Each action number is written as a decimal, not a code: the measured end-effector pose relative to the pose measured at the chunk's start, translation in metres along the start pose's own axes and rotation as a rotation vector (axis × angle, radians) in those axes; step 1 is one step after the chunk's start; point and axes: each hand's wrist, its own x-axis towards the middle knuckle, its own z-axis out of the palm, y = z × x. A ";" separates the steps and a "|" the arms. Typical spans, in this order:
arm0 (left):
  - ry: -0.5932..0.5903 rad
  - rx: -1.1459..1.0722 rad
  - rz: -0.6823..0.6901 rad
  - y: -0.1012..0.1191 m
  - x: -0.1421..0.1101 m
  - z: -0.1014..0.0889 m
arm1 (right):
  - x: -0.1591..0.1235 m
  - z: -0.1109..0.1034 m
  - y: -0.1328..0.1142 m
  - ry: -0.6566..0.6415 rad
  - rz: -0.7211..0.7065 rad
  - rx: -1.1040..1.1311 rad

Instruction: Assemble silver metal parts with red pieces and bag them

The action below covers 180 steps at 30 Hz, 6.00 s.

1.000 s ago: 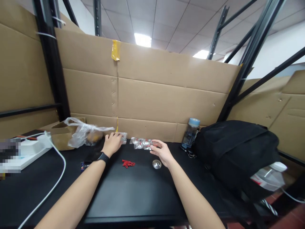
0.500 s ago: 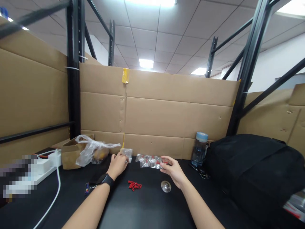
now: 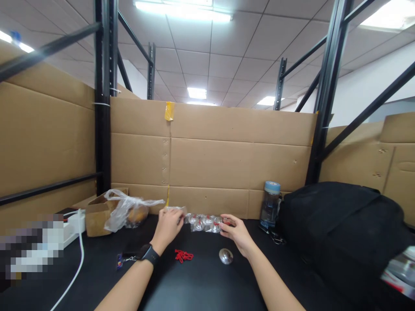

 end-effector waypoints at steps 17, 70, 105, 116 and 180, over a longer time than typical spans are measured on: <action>-0.586 -0.274 0.384 0.051 -0.015 0.021 | 0.004 -0.002 0.008 -0.092 -0.077 -0.370; -0.735 -0.090 0.214 0.043 -0.032 0.035 | 0.015 0.002 0.036 -0.256 -0.323 -0.964; -0.887 -0.163 0.263 0.038 -0.023 0.016 | 0.009 0.014 0.031 -0.225 -0.331 -1.172; -0.948 -0.141 0.293 0.044 -0.017 -0.001 | 0.000 0.039 0.034 -0.064 -0.428 -1.370; -0.442 -0.197 0.023 0.025 -0.017 0.048 | 0.013 0.021 0.046 -0.290 -0.325 -1.135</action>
